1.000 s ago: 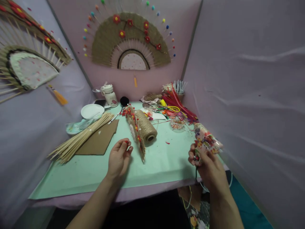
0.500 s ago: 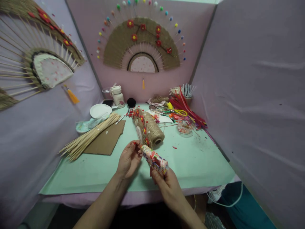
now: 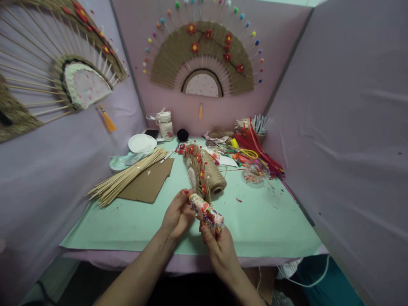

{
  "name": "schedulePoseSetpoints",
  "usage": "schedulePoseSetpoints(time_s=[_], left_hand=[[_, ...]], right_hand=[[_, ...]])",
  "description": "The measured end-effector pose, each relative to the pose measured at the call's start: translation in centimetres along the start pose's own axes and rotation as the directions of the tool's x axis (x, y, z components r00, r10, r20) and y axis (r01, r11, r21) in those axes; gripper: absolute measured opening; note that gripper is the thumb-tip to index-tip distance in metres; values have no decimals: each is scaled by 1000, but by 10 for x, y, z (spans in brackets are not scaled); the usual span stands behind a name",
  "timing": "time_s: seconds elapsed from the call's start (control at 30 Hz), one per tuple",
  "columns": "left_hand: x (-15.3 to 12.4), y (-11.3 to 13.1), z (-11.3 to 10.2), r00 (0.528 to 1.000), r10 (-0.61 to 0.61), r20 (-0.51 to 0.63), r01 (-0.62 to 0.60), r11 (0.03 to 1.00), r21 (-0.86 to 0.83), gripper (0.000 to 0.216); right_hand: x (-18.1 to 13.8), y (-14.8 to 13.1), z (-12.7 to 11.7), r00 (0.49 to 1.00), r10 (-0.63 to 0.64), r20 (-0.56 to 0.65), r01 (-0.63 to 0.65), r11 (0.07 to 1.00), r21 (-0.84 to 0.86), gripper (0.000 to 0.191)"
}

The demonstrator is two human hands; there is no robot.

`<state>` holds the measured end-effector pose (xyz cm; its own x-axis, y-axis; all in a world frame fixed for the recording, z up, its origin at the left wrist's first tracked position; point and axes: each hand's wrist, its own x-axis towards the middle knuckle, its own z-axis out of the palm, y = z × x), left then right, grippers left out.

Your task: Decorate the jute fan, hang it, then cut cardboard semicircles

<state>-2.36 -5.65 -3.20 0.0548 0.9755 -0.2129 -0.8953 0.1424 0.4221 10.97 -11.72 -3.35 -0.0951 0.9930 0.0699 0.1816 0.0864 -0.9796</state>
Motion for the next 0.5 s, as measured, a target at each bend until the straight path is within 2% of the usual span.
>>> schedulePoseSetpoints(time_s=[0.5], left_hand=[[-2, 0, 3, 1000, -20, -2, 20, 999, -48, 36]], right_hand=[[1, 2, 1, 999, 33, -1, -33, 999, -43, 57]])
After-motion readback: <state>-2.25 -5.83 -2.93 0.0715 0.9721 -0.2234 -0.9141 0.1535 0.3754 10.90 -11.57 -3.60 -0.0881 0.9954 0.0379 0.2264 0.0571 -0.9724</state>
